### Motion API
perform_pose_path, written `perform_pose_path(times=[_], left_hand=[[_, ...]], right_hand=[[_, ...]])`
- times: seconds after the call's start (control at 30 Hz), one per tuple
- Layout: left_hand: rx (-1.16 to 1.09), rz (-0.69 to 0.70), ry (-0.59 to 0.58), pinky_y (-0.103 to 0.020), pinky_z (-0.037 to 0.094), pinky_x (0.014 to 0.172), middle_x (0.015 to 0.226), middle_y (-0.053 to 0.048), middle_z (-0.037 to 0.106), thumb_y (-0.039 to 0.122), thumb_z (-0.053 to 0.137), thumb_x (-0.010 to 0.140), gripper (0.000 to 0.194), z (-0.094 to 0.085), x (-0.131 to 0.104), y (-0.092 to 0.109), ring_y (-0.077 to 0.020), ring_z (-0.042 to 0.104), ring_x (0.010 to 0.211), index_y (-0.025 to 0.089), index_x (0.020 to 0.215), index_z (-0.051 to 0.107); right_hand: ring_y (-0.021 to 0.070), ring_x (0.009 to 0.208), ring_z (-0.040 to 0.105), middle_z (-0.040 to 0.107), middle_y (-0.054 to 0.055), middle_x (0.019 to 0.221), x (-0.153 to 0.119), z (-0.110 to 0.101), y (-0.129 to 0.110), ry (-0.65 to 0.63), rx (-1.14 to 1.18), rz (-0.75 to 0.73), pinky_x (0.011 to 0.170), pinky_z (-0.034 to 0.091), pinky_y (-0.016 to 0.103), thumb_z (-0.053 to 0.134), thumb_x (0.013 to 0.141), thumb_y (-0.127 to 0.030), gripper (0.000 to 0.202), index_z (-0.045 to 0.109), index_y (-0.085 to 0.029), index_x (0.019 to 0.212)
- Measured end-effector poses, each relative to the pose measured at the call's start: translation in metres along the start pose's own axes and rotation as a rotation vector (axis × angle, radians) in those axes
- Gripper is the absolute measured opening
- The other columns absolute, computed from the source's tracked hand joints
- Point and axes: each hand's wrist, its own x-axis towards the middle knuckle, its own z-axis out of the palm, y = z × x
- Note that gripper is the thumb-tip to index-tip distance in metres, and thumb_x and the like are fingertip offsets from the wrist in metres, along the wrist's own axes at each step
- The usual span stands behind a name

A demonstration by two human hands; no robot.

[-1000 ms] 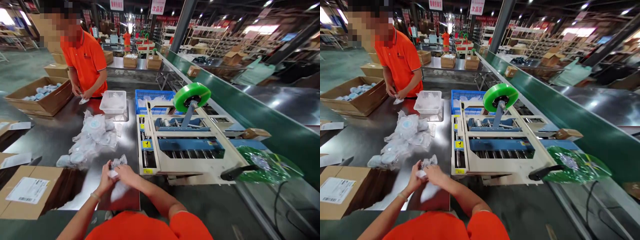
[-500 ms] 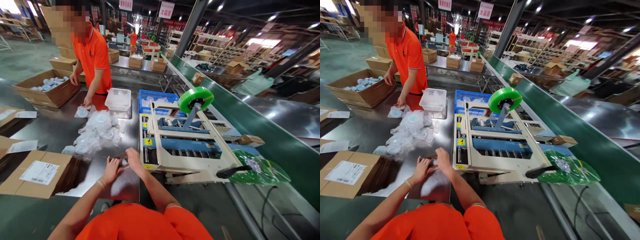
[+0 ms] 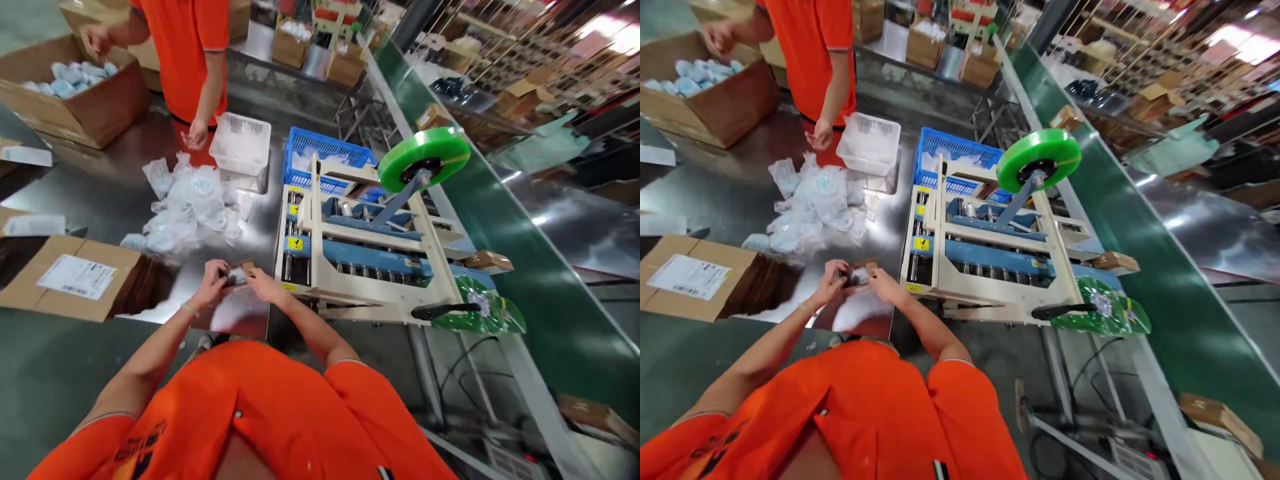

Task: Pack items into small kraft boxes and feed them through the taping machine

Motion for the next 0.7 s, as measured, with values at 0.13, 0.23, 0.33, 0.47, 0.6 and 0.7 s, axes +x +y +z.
perform_pose_path(times=[0.13, 0.23, 0.33, 0.47, 0.6, 0.7], left_hand=[[-0.439, -0.319, 0.017, -0.048, 0.049, 0.120, 0.137, -0.014, 0.069, 0.062, 0.092, 0.069, 0.082, -0.001, -0.010, -0.016, -0.0335, 0.061, 0.138, 0.022, 0.135, 0.066], [-0.637, -0.462, -0.054, -0.040, 0.058, 0.103, 0.118, -0.010, 0.075, 0.059, 0.101, 0.056, 0.093, 0.019, -0.006, -0.014, -0.0279, 0.070, 0.115, 0.020, 0.132, 0.065], [-0.598, -0.506, 0.006, -0.040, 0.061, 0.099, 0.106, -0.007, 0.078, 0.055, 0.104, 0.050, 0.090, 0.029, 0.005, -0.011, -0.0260, 0.072, 0.104, 0.018, 0.124, 0.068], [-0.470, -0.449, -0.149, -0.048, 0.058, 0.111, 0.122, -0.016, 0.082, 0.060, 0.087, 0.069, 0.079, 0.002, 0.014, -0.015, -0.0340, 0.073, 0.120, 0.015, 0.133, 0.078], [0.040, -0.303, -0.184, -0.061, 0.036, 0.134, 0.161, -0.020, 0.066, 0.061, 0.061, 0.095, 0.079, -0.013, 0.001, 0.005, -0.0433, 0.047, 0.162, 0.016, 0.160, 0.067], [0.570, -0.253, -0.255, -0.074, 0.017, 0.136, 0.175, -0.033, 0.045, 0.070, 0.061, 0.099, 0.102, 0.006, -0.012, 0.034, -0.0534, 0.022, 0.172, 0.002, 0.173, 0.044]], right_hand=[[0.0240, 0.126, 0.063, 0.071, 0.012, 0.139, -0.008, 0.009, 0.003, -0.021, -0.059, -0.014, 0.110, 0.053, 0.036, 0.058, 0.109, -0.011, 0.024, 0.081, -0.018, 0.108], [0.0246, 0.121, 0.065, 0.074, 0.010, 0.131, 0.003, 0.011, 0.008, -0.069, -0.033, -0.025, 0.111, 0.054, 0.038, 0.058, 0.109, -0.012, 0.025, 0.082, -0.018, 0.110], [0.0287, 0.120, 0.068, 0.074, 0.012, 0.126, 0.021, 0.006, 0.012, 0.002, -0.041, 0.091, 0.110, 0.057, 0.043, 0.071, 0.106, -0.022, 0.022, 0.079, -0.018, 0.126], [0.0406, 0.158, 0.050, 0.057, 0.023, 0.166, 0.034, 0.002, 0.013, 0.124, -0.116, 0.142, 0.127, 0.047, 0.056, 0.085, 0.097, -0.027, 0.072, 0.059, -0.018, 0.163], [0.0360, 0.173, 0.034, 0.047, 0.016, 0.179, 0.020, 0.013, 0.010, -0.032, -0.079, 0.039, 0.134, 0.040, 0.057, 0.060, 0.109, -0.022, 0.060, 0.056, -0.020, 0.169], [0.0358, 0.176, 0.025, 0.040, 0.013, 0.184, 0.010, 0.026, 0.010, -0.010, -0.035, 0.091, 0.136, 0.035, 0.062, 0.052, 0.111, -0.025, 0.063, 0.049, -0.024, 0.174]])
